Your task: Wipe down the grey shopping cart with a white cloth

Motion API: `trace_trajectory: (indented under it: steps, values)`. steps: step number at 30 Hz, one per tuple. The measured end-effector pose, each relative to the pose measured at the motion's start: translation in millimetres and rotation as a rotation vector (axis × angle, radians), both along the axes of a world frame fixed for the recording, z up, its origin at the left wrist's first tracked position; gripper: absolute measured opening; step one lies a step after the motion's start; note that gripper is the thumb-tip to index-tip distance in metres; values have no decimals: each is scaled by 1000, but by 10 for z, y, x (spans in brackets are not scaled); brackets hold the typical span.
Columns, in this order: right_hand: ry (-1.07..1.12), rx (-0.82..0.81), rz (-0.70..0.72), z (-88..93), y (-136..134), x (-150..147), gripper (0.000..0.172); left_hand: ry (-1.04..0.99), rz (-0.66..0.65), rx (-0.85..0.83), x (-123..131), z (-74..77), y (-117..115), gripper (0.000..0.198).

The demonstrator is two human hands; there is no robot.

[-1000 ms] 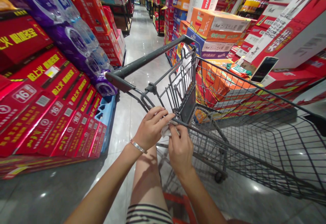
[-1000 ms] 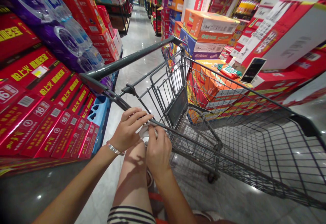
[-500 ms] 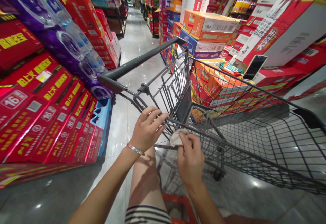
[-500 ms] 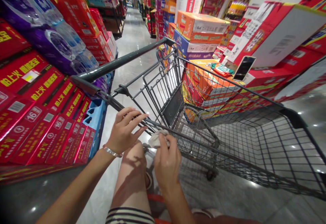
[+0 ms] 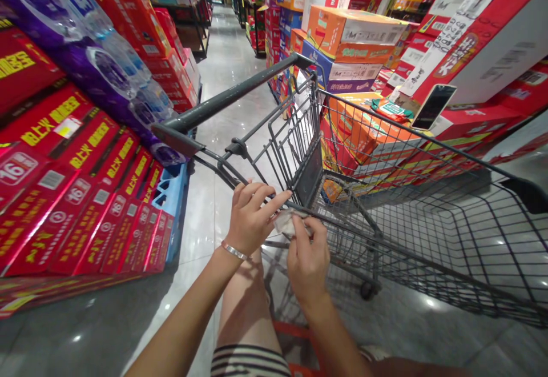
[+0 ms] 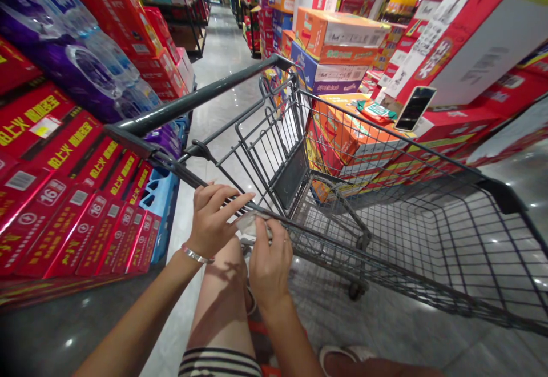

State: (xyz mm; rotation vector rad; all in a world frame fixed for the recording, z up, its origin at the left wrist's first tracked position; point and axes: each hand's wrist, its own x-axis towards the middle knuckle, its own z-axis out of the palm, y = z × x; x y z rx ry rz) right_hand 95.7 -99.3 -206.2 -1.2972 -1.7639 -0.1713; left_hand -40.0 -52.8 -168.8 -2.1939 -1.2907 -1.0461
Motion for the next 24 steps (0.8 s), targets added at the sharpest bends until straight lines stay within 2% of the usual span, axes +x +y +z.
trace_trajectory:
  steps: [9,18,24]
  values:
    - [33,-87,-42,7,-82,54,29,2,23,40,27,6,8,26]
    - [113,-164,-89,4,-218,227,31,-8,27,-3,30,15,-6,29]
    - [150,-39,-63,130,-283,293,36,28,51,-50,85,42,-53,34]
